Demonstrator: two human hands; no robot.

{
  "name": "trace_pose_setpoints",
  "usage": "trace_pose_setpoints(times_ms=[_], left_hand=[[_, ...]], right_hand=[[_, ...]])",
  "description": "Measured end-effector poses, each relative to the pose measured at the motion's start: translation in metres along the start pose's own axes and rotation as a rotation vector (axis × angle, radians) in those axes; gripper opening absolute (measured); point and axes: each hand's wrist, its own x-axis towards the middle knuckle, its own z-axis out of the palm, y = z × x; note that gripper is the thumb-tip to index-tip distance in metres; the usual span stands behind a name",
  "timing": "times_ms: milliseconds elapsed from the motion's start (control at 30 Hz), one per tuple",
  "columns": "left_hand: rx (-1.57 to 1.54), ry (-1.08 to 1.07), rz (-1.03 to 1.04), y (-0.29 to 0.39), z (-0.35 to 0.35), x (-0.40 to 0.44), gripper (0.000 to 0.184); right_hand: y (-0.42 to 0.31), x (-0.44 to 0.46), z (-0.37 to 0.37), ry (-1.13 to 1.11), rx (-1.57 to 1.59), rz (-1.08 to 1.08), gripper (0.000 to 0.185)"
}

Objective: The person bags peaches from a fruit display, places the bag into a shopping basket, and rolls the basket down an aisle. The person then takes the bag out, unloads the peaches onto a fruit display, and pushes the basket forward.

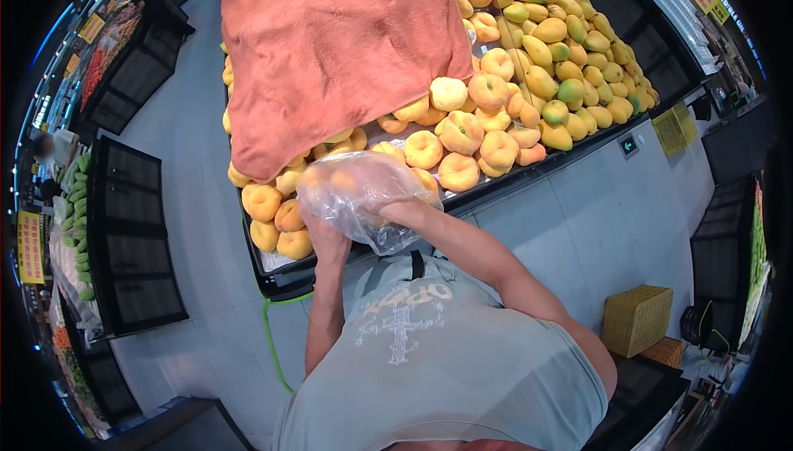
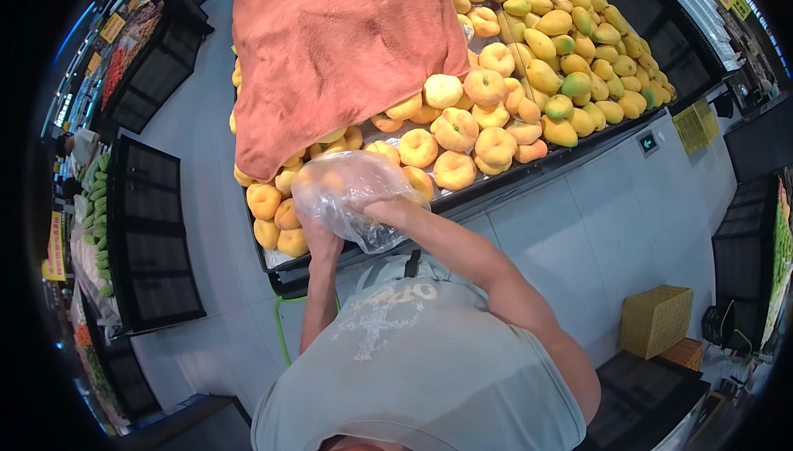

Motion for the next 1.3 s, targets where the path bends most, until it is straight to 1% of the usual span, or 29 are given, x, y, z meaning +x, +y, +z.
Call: trace_pose_setpoints(times_ms=[67, 200, 267, 333, 367, 400, 467, 533, 600, 667, 700, 733, 767, 833, 967, 1033, 1067, 1100, 1133, 1267, 1300], left_hand=[[0.176, -0.052, 0.110, -0.001, -0.001, 0.000, 0.046], [0.117, -0.024, 0.068, 0.006, 0.007, -0.004, 0.046], [0.209, -0.047, -0.011, -0.004, 0.016, -0.016, 0.048], [0.249, -0.049, -0.011, -0.003, 0.019, -0.018, 0.049], [0.290, -0.051, -0.009, -0.003, 0.020, -0.019, 0.049], [0.289, -0.050, -0.010, -0.002, 0.020, -0.019, 0.049], [0.323, -0.040, 0.016, -0.002, 0.020, -0.020, 0.052], [0.349, -0.075, 0.021, -0.004, 0.020, -0.021, 0.053], [0.376, -0.110, 0.027, -0.006, 0.019, -0.021, 0.054], [0.363, -0.140, 0.030, -0.005, 0.018, -0.020, 0.056], [0.361, -0.140, 0.033, -0.005, 0.017, -0.020, 0.056], [0.363, -0.155, 0.022, -0.004, 0.016, -0.020, 0.056], [0.365, -0.169, 0.011, -0.003, 0.015, -0.020, 0.056], [0.363, -0.185, 0.011, -0.002, 0.014, -0.021, 0.055], [0.360, -0.223, 0.026, -0.010, 0.017, -0.027, 0.056], [0.361, -0.213, 0.030, -0.009, 0.018, -0.027, 0.055], [0.362, -0.201, 0.035, -0.009, 0.018, -0.026, 0.054], [0.362, -0.202, 0.034, -0.009, 0.018, -0.026, 0.054], [0.358, -0.195, 0.040, -0.010, 0.018, -0.025, 0.053], [0.335, -0.191, 0.056, -0.012, 0.019, -0.024, 0.051], [0.340, -0.190, 0.047, -0.012, 0.018, -0.025, 0.051]], right_hand=[[-0.004, -0.010, -0.008, 0.000, -0.016, 0.038, 0.042], [-0.001, -0.021, -0.020, 0.021, 0.012, 0.118, 0.043], [-0.001, -0.029, -0.035, 0.099, 0.065, 0.110, 0.043], [-0.002, -0.043, -0.052, 0.207, 0.111, 0.069, 0.043], [0.000, -0.051, -0.061, 0.314, 0.158, 0.028, 0.045], [0.003, -0.059, -0.068, 0.314, 0.157, 0.027, 0.045], [0.012, -0.075, -0.080, 0.493, 0.329, 0.003, 0.055], [0.039, -0.086, -0.076, 0.563, 0.655, 0.141, 0.053], [0.063, -0.091, -0.079, 0.701, 0.883, 0.221, 0.055], [0.093, -0.093, -0.084, 0.861, 0.955, 0.295, 0.055], [0.106, -0.093, -0.087, 0.931, 0.959, 0.369, 0.053], [0.118, -0.093, -0.091, 1.001, 0.961, 0.443, 0.050], [0.131, -0.094, -0.092, 1.004, 0.959, 0.443, 0.050], [0.155, -0.097, -0.091, 1.057, 0.866, 0.563, 0.052], [0.191, -0.099, -0.078, 1.057, 0.828, 0.628, 0.046], [0.198, -0.098, -0.078, 0.982, 0.374, 0.709, 0.035], [0.202, -0.098, -0.078, 0.981, 0.374, 0.709, 0.035], [0.204, -0.098, -0.079, 0.961, 0.252, 0.710, 0.031], [0.206, -0.098, -0.080, 0.938, 0.130, 0.708, 0.031], [0.222, -0.112, -0.075, 0.900, 0.081, 0.708, 0.037], [0.221, -0.117, -0.075, 0.876, 0.110, 0.674, 0.040]])
